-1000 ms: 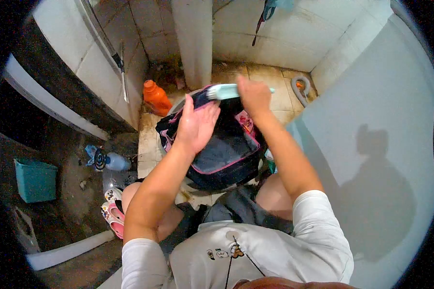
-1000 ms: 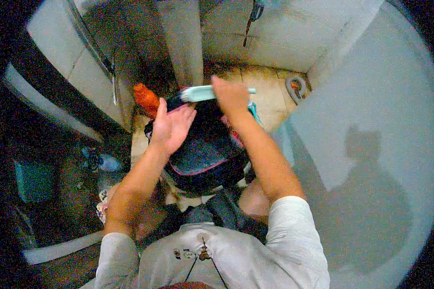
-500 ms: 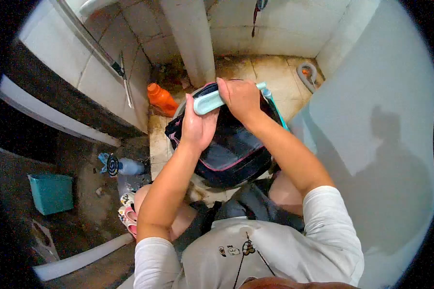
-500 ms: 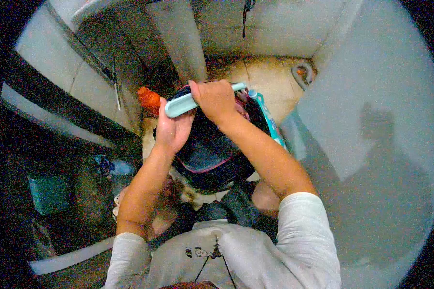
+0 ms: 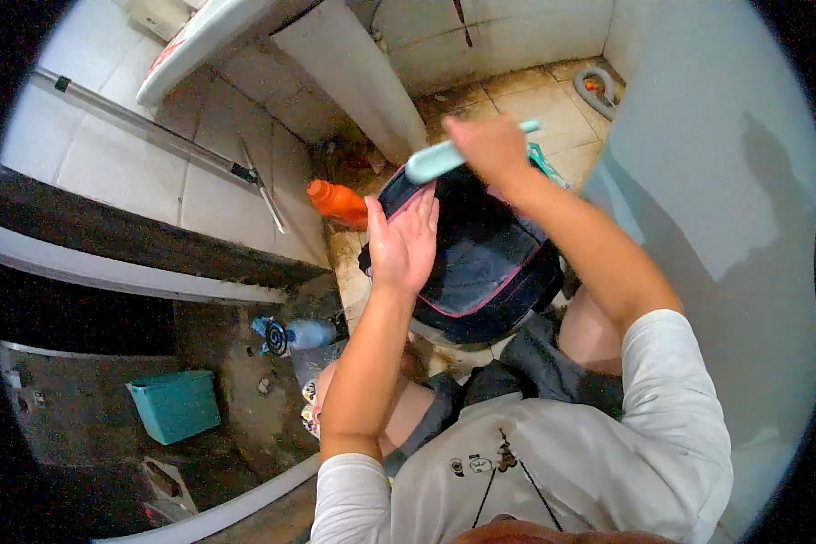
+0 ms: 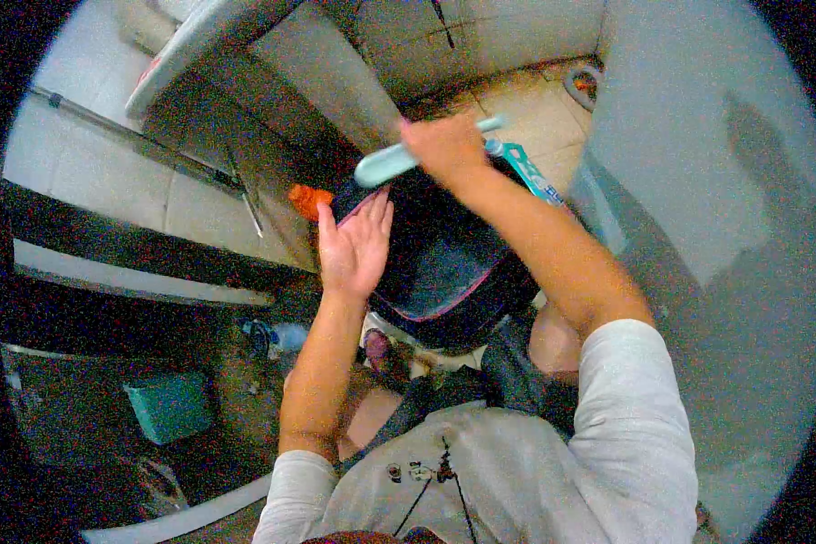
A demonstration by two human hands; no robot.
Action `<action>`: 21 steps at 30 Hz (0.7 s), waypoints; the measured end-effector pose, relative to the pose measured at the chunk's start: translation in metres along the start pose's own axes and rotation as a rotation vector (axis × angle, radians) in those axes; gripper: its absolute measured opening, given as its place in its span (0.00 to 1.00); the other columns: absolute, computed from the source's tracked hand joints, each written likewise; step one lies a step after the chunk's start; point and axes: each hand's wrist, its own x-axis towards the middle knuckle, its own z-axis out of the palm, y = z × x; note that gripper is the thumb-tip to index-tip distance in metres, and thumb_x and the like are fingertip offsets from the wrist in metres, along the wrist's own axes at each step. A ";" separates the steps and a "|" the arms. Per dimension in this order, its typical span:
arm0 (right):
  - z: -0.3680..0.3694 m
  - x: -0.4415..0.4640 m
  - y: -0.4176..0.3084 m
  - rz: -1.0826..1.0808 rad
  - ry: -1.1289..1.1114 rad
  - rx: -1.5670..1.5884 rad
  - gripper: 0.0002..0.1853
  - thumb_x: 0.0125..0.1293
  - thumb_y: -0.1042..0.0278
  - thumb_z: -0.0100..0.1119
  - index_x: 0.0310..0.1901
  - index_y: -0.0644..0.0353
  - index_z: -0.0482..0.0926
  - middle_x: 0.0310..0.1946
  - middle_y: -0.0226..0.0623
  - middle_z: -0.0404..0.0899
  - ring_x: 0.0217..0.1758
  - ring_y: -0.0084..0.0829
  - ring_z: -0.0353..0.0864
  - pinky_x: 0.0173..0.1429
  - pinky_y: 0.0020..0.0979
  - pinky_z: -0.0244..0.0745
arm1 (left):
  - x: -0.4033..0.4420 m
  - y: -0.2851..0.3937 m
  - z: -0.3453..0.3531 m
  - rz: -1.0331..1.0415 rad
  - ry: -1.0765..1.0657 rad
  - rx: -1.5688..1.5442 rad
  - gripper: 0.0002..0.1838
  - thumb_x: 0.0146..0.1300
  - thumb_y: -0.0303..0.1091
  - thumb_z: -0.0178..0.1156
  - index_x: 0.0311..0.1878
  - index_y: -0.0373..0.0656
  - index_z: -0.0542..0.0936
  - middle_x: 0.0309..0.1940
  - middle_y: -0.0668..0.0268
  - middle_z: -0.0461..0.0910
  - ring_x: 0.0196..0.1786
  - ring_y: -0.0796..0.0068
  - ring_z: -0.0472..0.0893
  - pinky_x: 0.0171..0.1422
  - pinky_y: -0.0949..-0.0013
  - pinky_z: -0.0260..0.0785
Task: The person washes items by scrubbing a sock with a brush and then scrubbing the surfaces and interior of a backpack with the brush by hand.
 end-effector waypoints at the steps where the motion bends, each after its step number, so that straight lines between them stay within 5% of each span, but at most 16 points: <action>1: -0.003 -0.001 -0.014 -0.073 0.085 0.081 0.04 0.58 0.65 0.48 0.31 0.50 0.74 0.13 0.33 0.73 0.18 0.34 0.76 0.18 0.36 0.66 | 0.000 0.000 0.006 -0.008 -0.003 0.009 0.42 0.64 0.59 0.31 0.60 0.21 0.50 0.64 0.46 0.51 0.69 0.59 0.48 0.72 0.63 0.36; 4: -0.006 -0.002 -0.019 -0.118 0.296 0.284 0.07 0.58 0.63 0.49 0.35 0.49 0.75 0.12 0.32 0.73 0.16 0.35 0.75 0.18 0.38 0.65 | -0.005 -0.002 0.014 0.051 0.074 0.060 0.40 0.64 0.59 0.32 0.60 0.24 0.54 0.63 0.48 0.53 0.68 0.59 0.51 0.72 0.62 0.38; 6: 0.002 0.002 0.012 0.090 -0.061 0.068 0.06 0.56 0.62 0.50 0.34 0.48 0.76 0.12 0.31 0.73 0.15 0.35 0.74 0.17 0.36 0.64 | -0.006 0.000 0.009 -0.039 0.018 -0.025 0.38 0.64 0.59 0.33 0.59 0.29 0.59 0.62 0.50 0.57 0.67 0.59 0.53 0.71 0.62 0.39; 7: 0.003 -0.002 0.018 0.050 0.119 -0.013 0.06 0.56 0.61 0.50 0.29 0.47 0.77 0.12 0.31 0.73 0.15 0.35 0.75 0.17 0.35 0.64 | -0.006 0.000 0.009 -0.049 -0.007 -0.047 0.37 0.64 0.58 0.33 0.59 0.30 0.60 0.61 0.50 0.59 0.67 0.59 0.54 0.71 0.61 0.39; 12: -0.012 -0.005 -0.028 -0.116 0.254 0.271 0.09 0.57 0.61 0.49 0.23 0.50 0.74 0.13 0.35 0.74 0.16 0.37 0.76 0.16 0.35 0.66 | -0.003 -0.002 0.016 0.041 0.033 -0.001 0.37 0.64 0.59 0.34 0.60 0.30 0.58 0.63 0.50 0.56 0.67 0.59 0.53 0.71 0.61 0.39; 16: 0.005 -0.002 0.022 0.127 -0.083 0.053 0.05 0.58 0.63 0.48 0.31 0.49 0.73 0.17 0.37 0.75 0.19 0.37 0.77 0.16 0.38 0.67 | -0.003 0.001 0.005 -0.054 0.009 -0.011 0.37 0.63 0.58 0.34 0.59 0.30 0.58 0.61 0.51 0.58 0.66 0.59 0.55 0.70 0.60 0.42; 21: -0.007 -0.006 -0.020 -0.123 0.057 0.134 0.05 0.57 0.63 0.48 0.34 0.48 0.73 0.16 0.33 0.75 0.19 0.35 0.78 0.20 0.40 0.68 | -0.002 -0.001 0.011 0.008 0.031 -0.046 0.35 0.65 0.56 0.34 0.58 0.30 0.60 0.61 0.51 0.59 0.65 0.58 0.56 0.70 0.60 0.43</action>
